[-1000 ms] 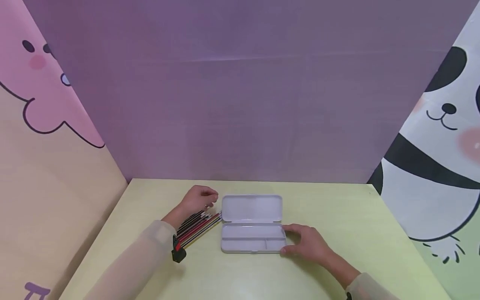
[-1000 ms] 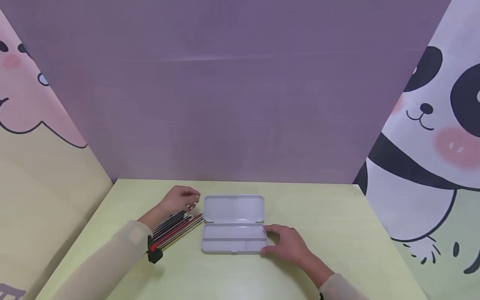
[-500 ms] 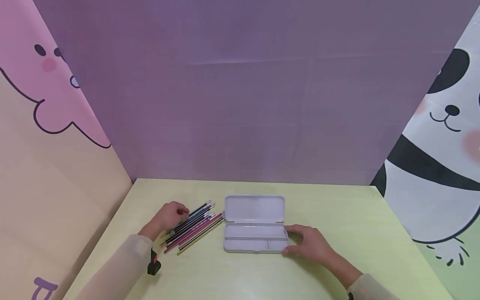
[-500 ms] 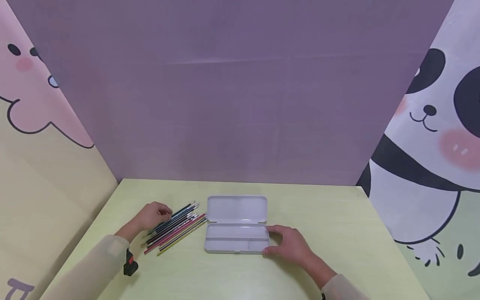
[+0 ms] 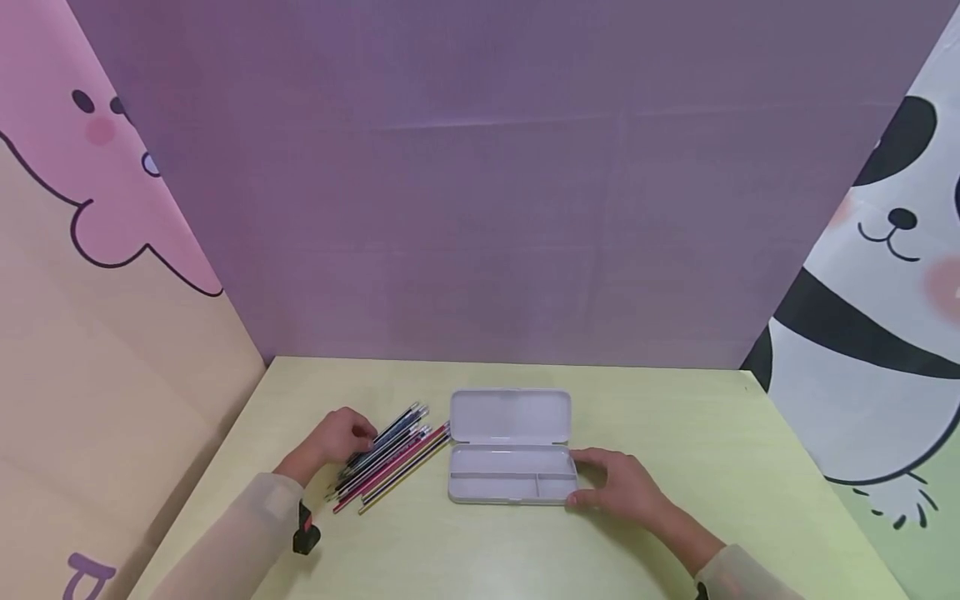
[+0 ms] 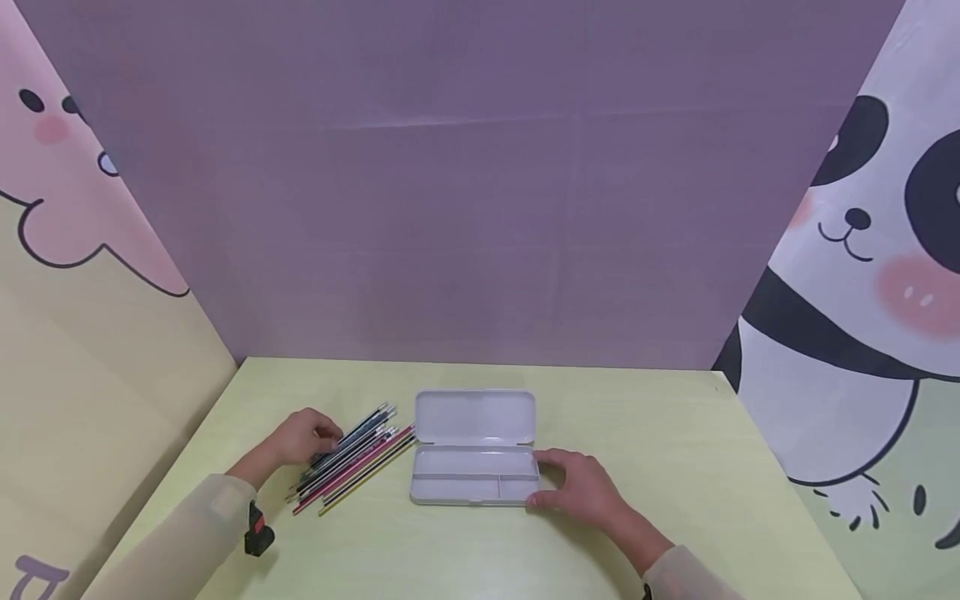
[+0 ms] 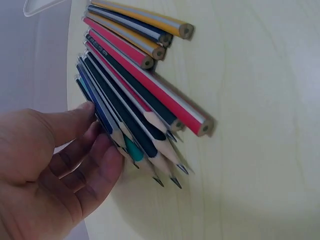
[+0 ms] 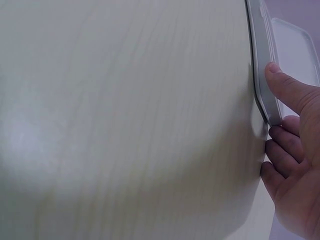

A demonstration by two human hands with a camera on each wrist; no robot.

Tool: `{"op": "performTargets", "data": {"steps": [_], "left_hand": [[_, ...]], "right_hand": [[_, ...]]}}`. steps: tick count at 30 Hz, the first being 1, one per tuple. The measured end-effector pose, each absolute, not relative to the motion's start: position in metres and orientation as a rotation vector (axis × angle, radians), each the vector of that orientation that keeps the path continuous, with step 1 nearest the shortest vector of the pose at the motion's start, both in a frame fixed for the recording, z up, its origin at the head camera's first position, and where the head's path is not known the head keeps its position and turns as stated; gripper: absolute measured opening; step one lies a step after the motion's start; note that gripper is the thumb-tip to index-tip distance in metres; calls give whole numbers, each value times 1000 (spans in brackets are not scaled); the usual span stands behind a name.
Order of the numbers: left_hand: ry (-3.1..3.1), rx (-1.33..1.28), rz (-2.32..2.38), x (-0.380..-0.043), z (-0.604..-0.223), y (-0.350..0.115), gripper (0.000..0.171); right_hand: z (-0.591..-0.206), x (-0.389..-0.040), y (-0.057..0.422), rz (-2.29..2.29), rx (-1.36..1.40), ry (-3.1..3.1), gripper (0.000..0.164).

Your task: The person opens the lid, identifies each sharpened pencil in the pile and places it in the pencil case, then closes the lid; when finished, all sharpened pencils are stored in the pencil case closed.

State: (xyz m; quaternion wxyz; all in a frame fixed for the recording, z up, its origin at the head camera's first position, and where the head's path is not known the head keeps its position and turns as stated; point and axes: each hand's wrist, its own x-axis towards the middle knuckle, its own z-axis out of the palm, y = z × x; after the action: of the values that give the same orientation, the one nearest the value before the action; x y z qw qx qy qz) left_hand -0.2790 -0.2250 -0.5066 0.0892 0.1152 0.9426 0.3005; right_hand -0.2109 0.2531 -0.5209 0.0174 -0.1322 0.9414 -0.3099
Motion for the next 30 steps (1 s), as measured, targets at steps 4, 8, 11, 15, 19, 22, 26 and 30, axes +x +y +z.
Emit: {"op": "performTargets", "data": {"steps": [4, 8, 11, 15, 19, 22, 26, 30], "left_hand": [[2824, 317, 873, -279, -509, -227, 14], [2847, 284, 833, -278, -507, -226, 15], [2872, 269, 797, -279, -507, -225, 15], [2917, 265, 743, -279, -509, -225, 16], [2947, 276, 708, -279, -509, -225, 18], [2949, 285, 704, -279, -508, -226, 17], [2951, 281, 729, -278, -505, -229, 17], [2980, 326, 748, -277, -501, -232, 16]], "right_hand": [[-522, -211, 253, -967, -410, 2928, 71], [-524, -213, 253, -973, -408, 2927, 71], [-526, -214, 253, -979, -397, 2927, 71], [-526, -214, 253, -977, -412, 2932, 71], [-526, -213, 252, -966, -439, 2940, 71], [-524, -212, 251, -975, -448, 2940, 71], [-522, -211, 252, -935, -456, 2952, 73], [-521, -212, 254, -850, -444, 2970, 74]]}}
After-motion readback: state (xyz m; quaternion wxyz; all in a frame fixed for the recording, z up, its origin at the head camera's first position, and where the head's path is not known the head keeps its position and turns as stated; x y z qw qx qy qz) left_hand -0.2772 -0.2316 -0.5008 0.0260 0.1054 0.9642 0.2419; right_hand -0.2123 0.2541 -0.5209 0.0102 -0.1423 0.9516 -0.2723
